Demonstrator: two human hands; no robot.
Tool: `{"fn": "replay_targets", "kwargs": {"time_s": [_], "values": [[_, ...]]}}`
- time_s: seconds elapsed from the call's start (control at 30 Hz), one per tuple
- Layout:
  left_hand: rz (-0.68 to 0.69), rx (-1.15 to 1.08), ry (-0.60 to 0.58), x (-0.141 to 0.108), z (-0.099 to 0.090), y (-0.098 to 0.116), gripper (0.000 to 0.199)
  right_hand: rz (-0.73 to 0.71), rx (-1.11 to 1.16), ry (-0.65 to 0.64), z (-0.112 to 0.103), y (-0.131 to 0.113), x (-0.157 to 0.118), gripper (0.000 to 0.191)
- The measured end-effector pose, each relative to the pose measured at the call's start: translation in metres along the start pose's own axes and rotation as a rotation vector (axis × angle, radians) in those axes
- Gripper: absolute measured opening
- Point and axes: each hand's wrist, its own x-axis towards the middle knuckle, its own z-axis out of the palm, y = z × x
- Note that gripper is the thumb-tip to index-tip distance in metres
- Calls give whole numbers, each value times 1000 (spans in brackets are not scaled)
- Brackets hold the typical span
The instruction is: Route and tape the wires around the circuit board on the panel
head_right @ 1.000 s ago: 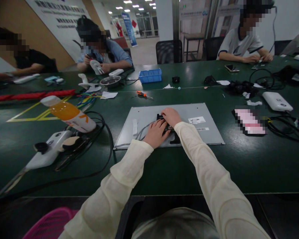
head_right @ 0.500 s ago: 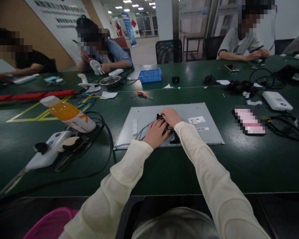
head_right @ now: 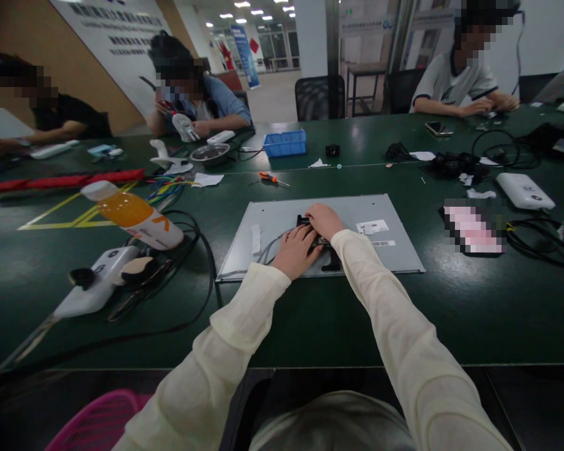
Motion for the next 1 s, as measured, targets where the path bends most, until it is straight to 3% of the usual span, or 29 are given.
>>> {"fn": "replay_targets", "kwargs": {"time_s": [0.73,0.87,1.0], "values": [[-2,-10,2,-1,0,1,40,-11,60,9,0,1,0,29],[-6,-9,8,-1,-1,1,42,1,51,6,-9,-1,-2,30],[-1,-2,26,-2,-1,1,44,63,0,12,-32,9,-8,32]]}}
